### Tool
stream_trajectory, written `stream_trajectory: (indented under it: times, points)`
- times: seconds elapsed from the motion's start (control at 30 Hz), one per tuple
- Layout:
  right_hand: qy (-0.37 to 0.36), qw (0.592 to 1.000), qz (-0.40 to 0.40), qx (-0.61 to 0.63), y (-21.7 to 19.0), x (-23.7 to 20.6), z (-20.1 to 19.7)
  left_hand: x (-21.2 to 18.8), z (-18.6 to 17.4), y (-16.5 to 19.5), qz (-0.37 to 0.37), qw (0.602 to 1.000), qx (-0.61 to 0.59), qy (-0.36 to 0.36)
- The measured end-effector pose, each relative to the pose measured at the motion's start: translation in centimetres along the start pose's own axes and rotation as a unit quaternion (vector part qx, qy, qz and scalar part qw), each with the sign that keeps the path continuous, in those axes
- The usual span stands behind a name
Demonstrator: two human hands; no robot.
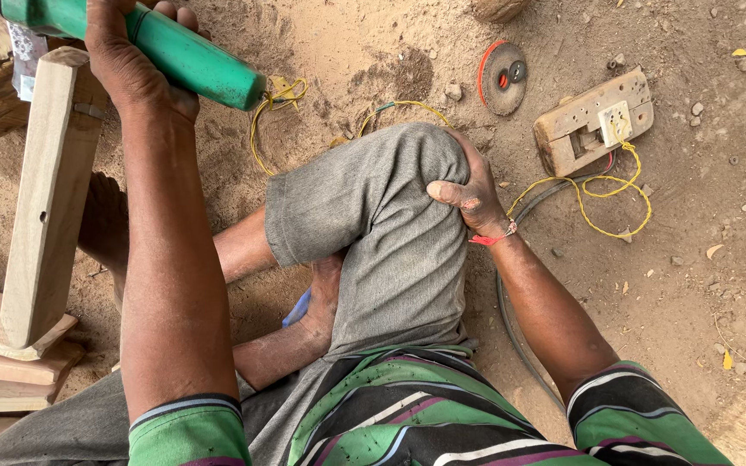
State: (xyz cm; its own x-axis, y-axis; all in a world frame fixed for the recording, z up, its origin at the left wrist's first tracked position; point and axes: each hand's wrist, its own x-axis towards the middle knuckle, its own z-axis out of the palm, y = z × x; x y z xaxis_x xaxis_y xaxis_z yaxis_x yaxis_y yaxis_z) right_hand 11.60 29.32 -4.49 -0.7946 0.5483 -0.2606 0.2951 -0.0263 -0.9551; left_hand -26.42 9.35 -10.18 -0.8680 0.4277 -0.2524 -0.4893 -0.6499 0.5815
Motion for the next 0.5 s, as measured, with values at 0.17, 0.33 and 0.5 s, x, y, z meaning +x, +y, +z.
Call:
stream_trajectory:
  times: [0.17,0.33,0.5]
  points:
    - [0.008,1.0,0.002,0.009,0.03,-0.11,0.05,0.28,-0.23,-0.15,0.006,1.0,-0.024,-0.003]
    - [0.006,1.0,0.001,0.005,0.08,-0.05,0.0,0.39,-0.47,-0.27,0.006,1.0,-0.022,-0.001]
    - [0.015,1.0,0.003,-0.008,0.32,-0.08,-0.13,0.13,0.04,-0.05,0.012,1.0,0.022,0.007]
